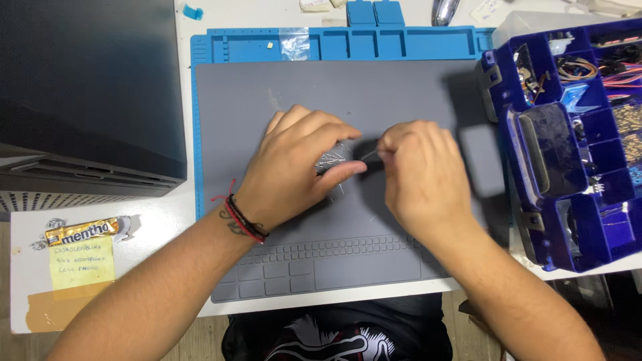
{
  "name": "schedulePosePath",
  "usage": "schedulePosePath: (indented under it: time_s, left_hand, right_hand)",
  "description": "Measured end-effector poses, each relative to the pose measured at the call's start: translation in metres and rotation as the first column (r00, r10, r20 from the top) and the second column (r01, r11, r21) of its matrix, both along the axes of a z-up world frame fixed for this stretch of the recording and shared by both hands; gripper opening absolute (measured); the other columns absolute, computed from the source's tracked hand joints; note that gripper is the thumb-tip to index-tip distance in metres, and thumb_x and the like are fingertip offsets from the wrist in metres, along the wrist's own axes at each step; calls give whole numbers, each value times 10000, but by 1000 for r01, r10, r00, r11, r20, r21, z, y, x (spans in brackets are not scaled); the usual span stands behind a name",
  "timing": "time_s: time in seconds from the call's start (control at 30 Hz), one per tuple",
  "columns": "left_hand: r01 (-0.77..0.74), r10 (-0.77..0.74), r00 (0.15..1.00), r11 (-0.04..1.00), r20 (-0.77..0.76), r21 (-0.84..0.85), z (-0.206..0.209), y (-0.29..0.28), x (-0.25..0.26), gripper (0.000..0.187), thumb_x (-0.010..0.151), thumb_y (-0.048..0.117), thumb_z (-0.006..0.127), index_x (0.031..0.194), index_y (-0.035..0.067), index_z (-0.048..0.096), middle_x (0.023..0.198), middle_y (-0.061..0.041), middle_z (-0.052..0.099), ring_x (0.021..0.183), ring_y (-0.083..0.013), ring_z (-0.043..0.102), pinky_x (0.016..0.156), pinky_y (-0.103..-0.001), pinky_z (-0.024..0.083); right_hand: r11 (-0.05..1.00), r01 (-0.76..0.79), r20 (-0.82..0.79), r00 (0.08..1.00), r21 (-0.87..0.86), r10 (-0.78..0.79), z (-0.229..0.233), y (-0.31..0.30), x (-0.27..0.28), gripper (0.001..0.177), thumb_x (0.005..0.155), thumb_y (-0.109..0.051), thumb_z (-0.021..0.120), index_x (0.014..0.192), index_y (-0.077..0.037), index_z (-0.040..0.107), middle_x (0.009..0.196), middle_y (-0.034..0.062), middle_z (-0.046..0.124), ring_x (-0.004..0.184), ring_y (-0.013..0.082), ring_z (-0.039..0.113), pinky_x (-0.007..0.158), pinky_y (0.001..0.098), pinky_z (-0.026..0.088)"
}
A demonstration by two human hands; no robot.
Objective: The person bends and shapes thin metal wires by hand on a gray work mat. They repeatedly pick up individual wires, bend them into curved shapes, and place them back onto the mat.
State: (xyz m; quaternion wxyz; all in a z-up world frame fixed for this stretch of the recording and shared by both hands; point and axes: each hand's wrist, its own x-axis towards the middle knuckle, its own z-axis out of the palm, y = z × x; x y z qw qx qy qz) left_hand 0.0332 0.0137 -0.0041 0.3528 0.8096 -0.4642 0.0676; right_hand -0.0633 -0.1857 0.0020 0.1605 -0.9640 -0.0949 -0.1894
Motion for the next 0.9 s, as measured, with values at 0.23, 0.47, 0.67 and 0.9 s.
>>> schedulePosePath:
  time_s: [0.23,0.47,0.67,0.9]
  left_hand:
    - [103,-99,995,975,27,-196,3,-1,-4,75,998,231,747,1034,171,721,987,44,732,866,-221,615,818,-383,416]
    - [118,-120,993,965,8,-234,2,1,-3,67,1029,124,702,1022,184,730,965,72,746,811,-185,610,816,-355,407]
    - [97,-119,991,951,-58,-294,0,3,0,64,1011,137,732,1035,192,753,983,49,754,833,-165,636,805,-337,416]
    - [184,-229,967,929,-109,-320,3,4,1,69,1016,114,715,1055,166,737,1019,38,763,853,-165,644,810,-330,430]
  right_hand:
    - [994,-63,-23,998,89,65,-19,4,2,72,975,3,490,991,-64,510,963,88,595,830,343,524,758,465,373]
    - [990,-21,-118,992,139,37,-19,5,-1,155,946,53,515,976,-98,507,931,32,574,813,280,517,793,419,398]
    - [844,4,-168,981,537,102,-12,2,-2,242,960,-67,713,1143,-106,561,995,38,626,857,179,661,801,315,525]
    - [830,-147,51,989,538,142,-6,2,-2,100,962,35,685,1009,-36,633,921,105,642,810,212,603,769,302,507]
